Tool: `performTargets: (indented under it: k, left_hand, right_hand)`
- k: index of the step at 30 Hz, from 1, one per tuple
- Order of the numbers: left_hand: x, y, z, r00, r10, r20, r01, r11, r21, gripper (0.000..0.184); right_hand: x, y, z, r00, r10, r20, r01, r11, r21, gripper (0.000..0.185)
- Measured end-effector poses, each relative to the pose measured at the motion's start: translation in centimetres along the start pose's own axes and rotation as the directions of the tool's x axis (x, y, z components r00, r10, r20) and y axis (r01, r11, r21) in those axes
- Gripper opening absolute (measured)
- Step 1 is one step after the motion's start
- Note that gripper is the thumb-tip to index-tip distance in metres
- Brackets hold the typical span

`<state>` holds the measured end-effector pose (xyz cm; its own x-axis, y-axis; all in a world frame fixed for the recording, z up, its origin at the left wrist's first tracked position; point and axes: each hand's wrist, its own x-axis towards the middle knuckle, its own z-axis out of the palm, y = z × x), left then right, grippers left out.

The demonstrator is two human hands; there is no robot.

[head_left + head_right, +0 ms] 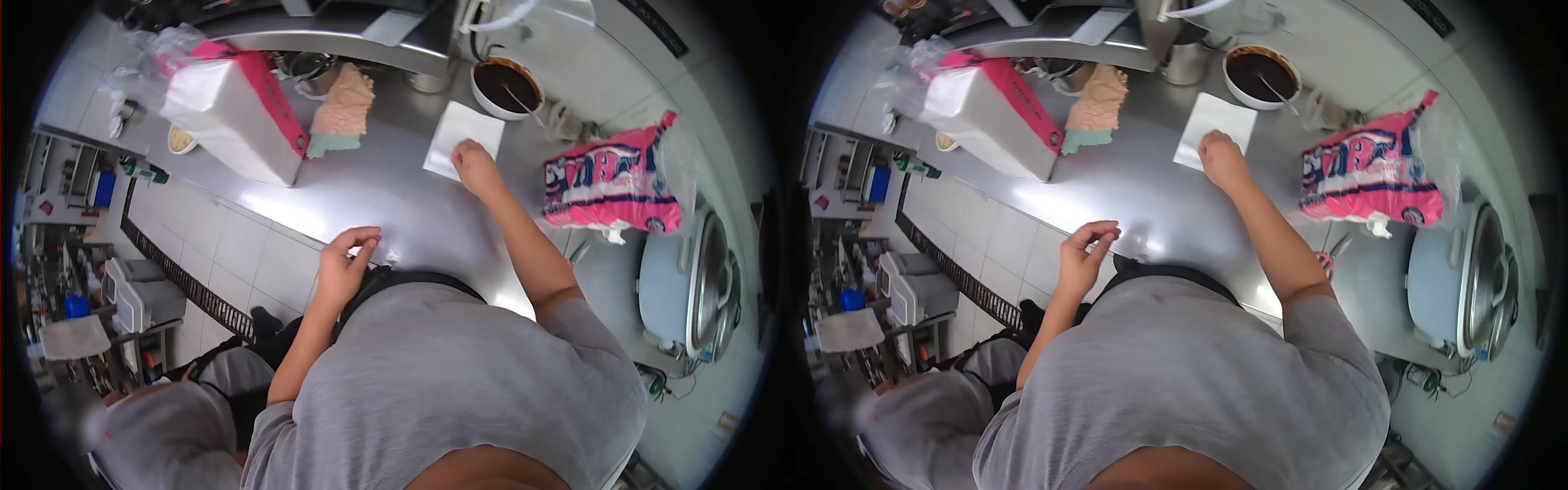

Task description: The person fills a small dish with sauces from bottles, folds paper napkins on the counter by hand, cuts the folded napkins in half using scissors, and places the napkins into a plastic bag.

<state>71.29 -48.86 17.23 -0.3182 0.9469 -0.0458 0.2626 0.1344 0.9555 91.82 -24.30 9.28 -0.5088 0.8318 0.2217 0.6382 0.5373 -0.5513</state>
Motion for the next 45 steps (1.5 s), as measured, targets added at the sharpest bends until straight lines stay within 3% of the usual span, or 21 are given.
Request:
performTargets:
  k: [3,5,7,8,10,11,14,15,17,20,23,26,29,32,37,45]
  left_hand:
    - [2.1,0.1,0.4,0.993,0.001,0.117,0.005,0.999,-0.052,0.027]
    - [3.8,0.7,1.2,0.986,0.016,0.164,0.004,0.993,-0.121,0.039]
    - [5.2,1.9,3.4,0.984,0.051,0.169,-0.006,0.966,-0.257,0.051]
    - [5.8,2.5,4.0,0.978,-0.004,0.211,0.079,0.934,-0.347,0.055]
    - [6.6,3.2,5.0,0.946,-0.102,0.308,0.253,0.826,-0.504,0.065]
    - [6.6,2.8,5.7,0.949,-0.059,0.308,0.221,0.823,-0.524,0.064]
    - [5.8,1.6,6.4,0.948,0.059,0.312,0.017,0.972,-0.234,0.063]
    - [5.7,1.6,6.3,0.956,0.055,0.288,-0.044,0.998,-0.045,0.062]
    - [5.3,2.0,5.8,0.968,0.063,0.244,-0.145,0.93,0.338,0.06]
    - [5.2,3.1,5.7,0.941,0.222,0.255,-0.325,0.804,0.498,0.054]
    - [5.5,3.9,5.4,0.957,0.027,0.289,-0.106,0.96,0.26,0.048]
    - [5.4,3.0,5.8,0.979,0.085,0.187,-0.092,0.995,0.03,0.043]
    - [5.5,2.0,5.7,0.985,0.067,0.162,-0.055,0.996,-0.074,0.043]
    - [5.4,2.8,5.3,0.971,-0.018,0.238,0.039,0.996,-0.085,0.041]
    - [5.3,3.8,5.2,0.975,-0.119,0.189,0.17,0.944,-0.282,0.043]
    - [5.5,4.4,5.3,0.975,-0.139,0.173,0.198,0.895,-0.4,0.041]
  right_hand:
    - [0.3,-2.9,-3.3,0.988,0.154,0.015,-0.151,0.937,0.316,0.011]
    - [0.1,-5.6,-5.7,0.96,0.235,0.151,-0.278,0.769,0.576,0.017]
    - [-0.8,-8.4,-7.0,0.934,0.186,0.304,-0.351,0.632,0.691,0.014]
    - [-1.3,-9.4,-7.0,0.916,0.152,0.371,-0.39,0.554,0.735,0.012]
    - [-2.2,-10.1,-6.0,0.903,0.157,0.4,-0.422,0.499,0.757,0.014]
    - [-2.6,-10.4,-5.6,0.898,0.186,0.399,-0.437,0.483,0.758,0.014]
    - [-3.6,-10.0,-4.4,0.874,0.265,0.407,-0.484,0.393,0.782,0.014]
    - [-3.8,-9.9,-4.2,0.866,0.279,0.415,-0.496,0.361,0.79,0.015]
    - [-4.3,-10.1,-3.7,0.857,0.299,0.42,-0.503,0.312,0.806,0.015]
    - [-4.6,-10.5,-3.3,0.855,0.315,0.413,-0.495,0.251,0.832,0.017]
    - [-4.8,-10.6,-3.4,0.844,0.322,0.428,-0.495,0.165,0.853,0.018]
    - [-4.8,-10.2,-3.3,0.843,0.314,0.437,-0.491,0.113,0.864,0.018]
    - [-5.0,-9.9,-3.6,0.836,0.292,0.465,-0.498,0.047,0.866,0.018]
    - [-5.0,-10.1,-4.0,0.83,0.285,0.479,-0.499,-0.001,0.866,0.019]
    - [-5.0,-10.1,-4.2,0.837,0.262,0.48,-0.49,-0.031,0.871,0.02]
    - [-5.0,-10.4,-4.7,0.872,0.217,0.438,-0.463,0.083,0.882,0.017]
